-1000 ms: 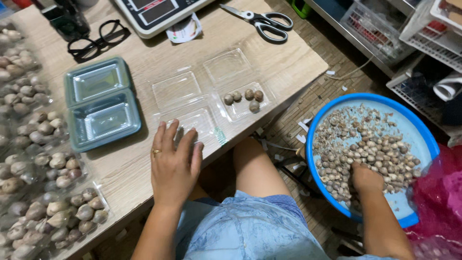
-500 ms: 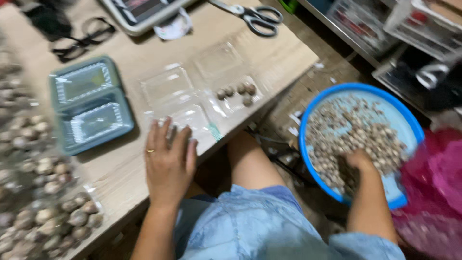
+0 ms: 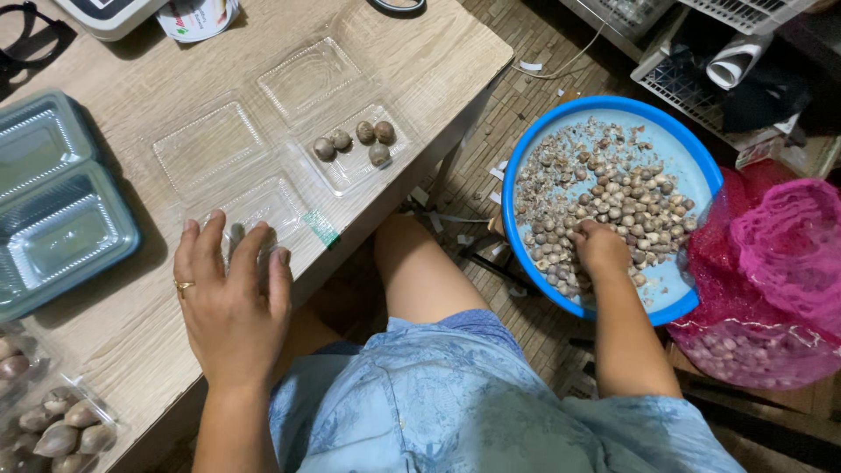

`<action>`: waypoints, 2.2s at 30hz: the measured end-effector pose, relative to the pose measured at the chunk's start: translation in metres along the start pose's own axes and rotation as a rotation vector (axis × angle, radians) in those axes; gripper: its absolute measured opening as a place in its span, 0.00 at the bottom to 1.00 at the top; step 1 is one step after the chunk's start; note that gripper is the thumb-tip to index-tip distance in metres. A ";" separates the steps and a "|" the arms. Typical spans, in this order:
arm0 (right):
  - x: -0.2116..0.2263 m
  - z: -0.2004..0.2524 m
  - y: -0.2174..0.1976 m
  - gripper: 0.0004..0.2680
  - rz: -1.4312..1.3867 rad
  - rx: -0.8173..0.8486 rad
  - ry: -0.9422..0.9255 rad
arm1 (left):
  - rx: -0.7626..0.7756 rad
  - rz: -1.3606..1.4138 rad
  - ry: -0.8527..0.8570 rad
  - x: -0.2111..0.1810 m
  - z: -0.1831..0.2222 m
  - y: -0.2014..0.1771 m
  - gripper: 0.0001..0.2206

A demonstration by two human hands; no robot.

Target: The person takes small bulbs from a blue tray and places them into plastic containers, then weighs the containers on a digital scale and closes the lids.

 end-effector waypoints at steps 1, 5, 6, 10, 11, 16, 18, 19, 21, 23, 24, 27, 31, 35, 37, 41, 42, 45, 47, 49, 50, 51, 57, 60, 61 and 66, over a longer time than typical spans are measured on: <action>0.003 -0.005 0.005 0.10 0.044 0.015 0.013 | 0.000 0.002 -0.005 0.000 0.000 0.000 0.13; 0.022 -0.010 0.000 0.14 0.086 0.078 0.056 | 0.006 0.014 0.000 -0.001 -0.003 -0.003 0.13; 0.010 -0.020 0.012 0.14 0.083 0.075 0.045 | 0.000 0.005 -0.003 -0.004 -0.005 -0.004 0.13; -0.007 -0.028 0.022 0.16 0.045 0.110 0.058 | -0.006 0.043 -0.033 -0.006 -0.007 -0.007 0.13; -0.008 -0.022 0.015 0.16 -0.067 0.076 0.088 | -0.001 0.054 -0.039 -0.005 -0.008 -0.007 0.13; 0.091 0.022 -0.114 0.12 -0.473 -0.481 -0.323 | 0.017 0.053 -0.074 -0.010 -0.010 -0.013 0.13; 0.158 0.051 -0.170 0.11 -0.631 -0.593 -0.525 | 0.035 0.044 -0.080 -0.010 -0.009 -0.011 0.12; 0.197 0.065 -0.193 0.10 -0.701 -0.614 -0.789 | 0.025 0.030 -0.078 -0.007 -0.007 -0.008 0.13; 0.263 0.089 -0.232 0.09 -0.766 -0.633 -1.062 | 0.006 0.014 -0.076 -0.006 -0.005 -0.005 0.14; 0.327 0.116 -0.259 0.09 -0.509 -0.654 -1.387 | 0.013 0.017 -0.078 -0.006 -0.005 -0.006 0.14; 0.344 0.115 -0.256 0.09 -0.511 -0.656 -1.396 | 0.007 0.012 -0.082 -0.006 -0.004 -0.006 0.14; 0.386 0.125 -0.252 0.09 -0.250 -0.781 -1.592 | -0.009 0.020 -0.083 -0.005 -0.005 -0.007 0.14; 0.397 0.133 -0.250 0.08 -0.207 -0.744 -1.752 | -0.006 0.026 -0.094 -0.004 -0.005 -0.005 0.14; 0.386 0.131 -0.248 0.14 -0.332 -0.659 -1.707 | -0.004 0.038 -0.074 -0.005 -0.006 -0.005 0.14; 0.366 0.125 -0.257 0.15 -0.461 -0.682 -1.645 | 0.009 0.049 -0.058 -0.004 -0.006 -0.007 0.14; 0.264 0.088 -0.255 0.15 -0.756 -0.738 -1.243 | 0.024 0.102 -0.033 -0.002 -0.007 -0.006 0.13; 0.232 0.077 -0.243 0.15 -0.737 -0.734 -1.202 | 0.053 0.134 -0.018 -0.005 -0.007 -0.007 0.13; 0.112 0.037 -0.188 0.05 -0.899 -0.656 -0.753 | 0.068 0.100 0.021 -0.011 -0.008 -0.012 0.11; 0.016 0.006 -0.127 0.02 -0.698 -0.625 -0.450 | 0.063 0.030 0.046 -0.012 -0.009 -0.015 0.10; -0.051 0.017 -0.066 0.04 -0.471 -0.558 -0.297 | 0.069 0.027 0.057 -0.010 -0.007 -0.011 0.11; -0.084 0.023 -0.035 0.09 -0.251 -0.485 -0.163 | 0.063 0.012 0.059 -0.010 -0.006 -0.010 0.11; -0.092 0.031 -0.013 0.09 -0.253 -0.483 -0.152 | 0.069 0.016 0.067 -0.010 -0.005 -0.010 0.11; -0.033 0.085 0.013 0.10 -0.528 -0.041 -0.084 | 0.040 0.007 0.090 -0.011 -0.001 -0.009 0.09; -0.016 0.076 0.029 0.14 -0.530 -0.064 -0.298 | 0.030 0.000 0.096 -0.009 0.001 -0.008 0.09; -0.018 0.072 0.034 0.10 -0.601 -0.044 -0.224 | 0.029 0.002 0.098 -0.008 0.002 -0.008 0.09; -0.050 0.055 0.063 0.07 -0.677 -0.085 0.000 | 0.043 0.001 0.079 -0.008 0.002 -0.008 0.09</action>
Point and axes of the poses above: each hand's wrist, its own z-axis away from the middle knuckle, its own y-axis out of the palm, x = y × z, the point moved 3 cm from there along -z, towards the middle knuckle, and after that the axes turned 3 degrees about z, right-handed, at the moved point
